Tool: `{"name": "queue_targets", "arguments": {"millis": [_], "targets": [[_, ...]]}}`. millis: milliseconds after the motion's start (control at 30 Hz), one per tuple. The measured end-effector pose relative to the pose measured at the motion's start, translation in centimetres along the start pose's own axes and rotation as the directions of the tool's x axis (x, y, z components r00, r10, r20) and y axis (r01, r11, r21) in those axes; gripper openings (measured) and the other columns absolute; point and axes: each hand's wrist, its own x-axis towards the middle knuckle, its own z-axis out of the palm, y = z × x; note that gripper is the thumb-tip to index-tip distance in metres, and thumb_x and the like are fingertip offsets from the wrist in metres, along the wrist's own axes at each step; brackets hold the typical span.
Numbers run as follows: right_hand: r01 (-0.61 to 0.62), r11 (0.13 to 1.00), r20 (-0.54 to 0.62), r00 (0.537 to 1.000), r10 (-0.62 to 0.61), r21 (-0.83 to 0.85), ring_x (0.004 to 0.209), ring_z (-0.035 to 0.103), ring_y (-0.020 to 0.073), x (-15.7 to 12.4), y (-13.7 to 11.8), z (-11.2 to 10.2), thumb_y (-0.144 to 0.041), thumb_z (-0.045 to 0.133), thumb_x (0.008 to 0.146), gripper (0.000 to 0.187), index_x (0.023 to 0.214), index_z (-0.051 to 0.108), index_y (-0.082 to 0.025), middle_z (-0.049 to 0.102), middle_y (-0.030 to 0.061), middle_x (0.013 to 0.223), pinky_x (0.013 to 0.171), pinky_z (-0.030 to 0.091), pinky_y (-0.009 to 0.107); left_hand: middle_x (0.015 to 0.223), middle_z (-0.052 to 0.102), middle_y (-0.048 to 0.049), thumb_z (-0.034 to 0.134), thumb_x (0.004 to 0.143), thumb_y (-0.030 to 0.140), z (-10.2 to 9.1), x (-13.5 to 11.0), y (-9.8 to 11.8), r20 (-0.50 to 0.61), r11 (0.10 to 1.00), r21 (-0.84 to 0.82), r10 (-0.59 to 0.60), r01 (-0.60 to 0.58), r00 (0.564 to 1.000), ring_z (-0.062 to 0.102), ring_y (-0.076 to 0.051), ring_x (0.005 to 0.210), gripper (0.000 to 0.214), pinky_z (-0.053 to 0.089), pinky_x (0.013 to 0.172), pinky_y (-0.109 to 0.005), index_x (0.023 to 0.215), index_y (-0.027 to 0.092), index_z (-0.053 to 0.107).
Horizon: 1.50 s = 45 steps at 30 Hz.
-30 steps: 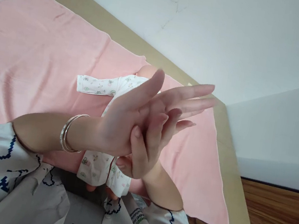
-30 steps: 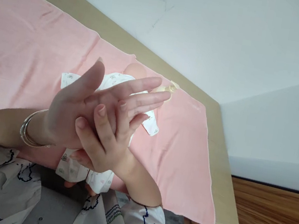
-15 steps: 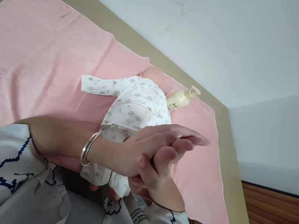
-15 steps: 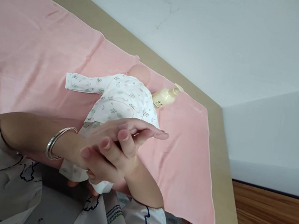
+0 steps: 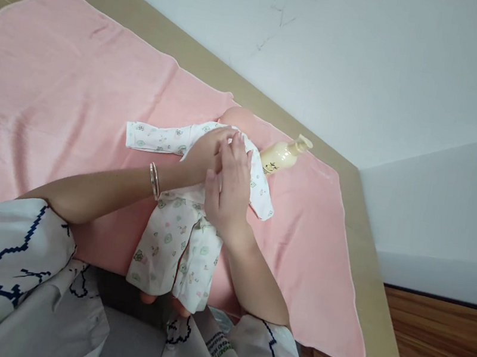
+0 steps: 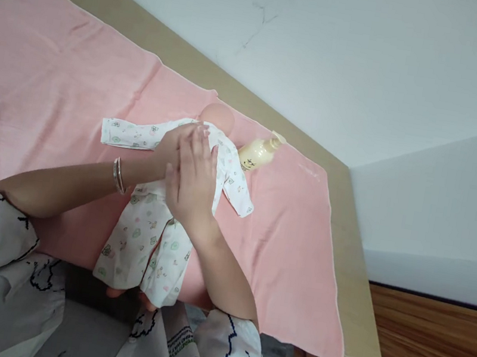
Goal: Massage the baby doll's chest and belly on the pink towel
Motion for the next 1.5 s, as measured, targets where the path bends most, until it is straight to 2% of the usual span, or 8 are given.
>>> {"name": "queue_targets", "arguments": {"millis": [133,267,500,633,800,1000,1267,1500], "targets": [[-0.186,0.977,0.205,0.965,0.161,0.109,0.162,0.016,0.0232,0.9,2.2,0.8,-0.04,0.031,0.102,0.067,0.164,0.017,-0.017,0.019,0.0109,0.172,0.132,0.019,0.053,0.111,0.072,-0.0075,0.045,0.097,0.05,-1.9,2.9,-2.9,0.008,0.818,0.458,0.388,-0.348,0.922,0.059,-0.029,0.131,0.026,0.043,0.121,-0.055,0.095,0.032,0.064],[-0.155,0.988,0.236,0.96,0.151,-0.002,0.159,0.024,0.0229,2.0,5.5,0.5,-0.044,0.029,0.104,0.058,0.158,0.036,-0.023,0.034,0.0069,0.168,0.132,0.003,0.058,0.112,0.072,-0.0075,0.039,0.101,0.037,-2.1,2.8,-4.8,-0.004,0.687,0.608,0.504,-0.398,0.864,0.064,-0.026,0.12,0.025,0.05,0.113,-0.051,0.099,0.028,0.062],[-0.501,0.839,0.137,0.834,0.534,-0.214,0.16,0.018,0.0376,1.3,5.6,0.3,-0.054,0.03,0.102,0.077,0.16,0.027,-0.002,0.023,0.0249,0.168,0.128,0.018,0.063,0.123,0.071,-0.0111,0.04,0.091,0.018,-1.6,2.0,-4.4,0.021,0.612,0.687,0.523,-0.393,0.852,0.061,-0.024,0.127,0.031,0.045,0.118,-0.046,0.109,0.018,0.065],[-0.272,0.933,0.231,0.917,0.325,-0.235,0.161,0.016,0.0347,0.6,2.6,0.7,-0.034,0.032,0.101,0.062,0.159,0.036,-0.011,0.027,0.015,0.169,0.13,0.015,0.062,0.12,0.072,-0.0109,0.039,0.088,0.014,-1.8,2.0,-4.5,-0.007,0.622,0.685,0.526,-0.38,0.85,0.062,-0.023,0.123,0.032,0.048,0.116,-0.045,0.107,0.018,0.065],[-0.18,0.981,0.339,0.921,0.193,-0.071,0.162,0.014,0.0238,2.1,6.8,-0.5,-0.039,0.029,0.104,0.055,0.156,0.041,-0.028,0.027,0.0002,0.17,0.132,0.009,0.06,0.12,0.072,-0.0088,0.038,0.088,0.012,-1.9,2.5,-4.9,0.006,0.611,0.7,0.511,-0.368,0.859,0.062,-0.021,0.123,0.034,0.047,0.117,-0.043,0.109,0.021,0.064],[-0.464,0.865,0.168,0.853,0.494,-0.19,0.16,0.016,0.0361,1.7,7.1,-0.1,-0.049,0.03,0.103,0.073,0.161,0.025,-0.005,0.021,0.0226,0.169,0.128,0.017,0.064,0.129,0.07,-0.0084,0.04,0.087,0.011,-1.9,2.6,-4.9,0.024,0.595,0.713,0.507,-0.37,0.861,0.059,-0.022,0.13,0.035,0.042,0.121,-0.047,0.112,0.018,0.064],[-0.228,0.966,0.316,0.914,0.255,-0.12,0.162,0.014,0.0299,1.8,5.5,-0.5,-0.041,0.028,0.105,0.058,0.158,0.04,-0.02,0.029,0.0048,0.169,0.131,0.016,0.058,0.123,0.071,-0.0066,0.042,0.086,0.01,-2.0,2.7,-4.8,0.013,0.62,0.696,0.493,-0.362,0.87,0.061,-0.023,0.126,0.034,0.044,0.119,-0.047,0.109,0.023,0.064],[-0.471,0.84,0.078,0.859,0.506,-0.27,0.157,0.026,0.0373,1.8,6.0,0.6,-0.049,0.028,0.105,0.073,0.157,0.031,0.002,0.031,0.0285,0.164,0.128,0.023,0.059,0.126,0.071,-0.0084,0.041,0.085,0.011,-2.0,2.8,-4.8,0.008,0.592,0.725,0.504,-0.353,0.863,0.061,-0.023,0.129,0.038,0.043,0.12,-0.044,0.111,0.019,0.067]]}}
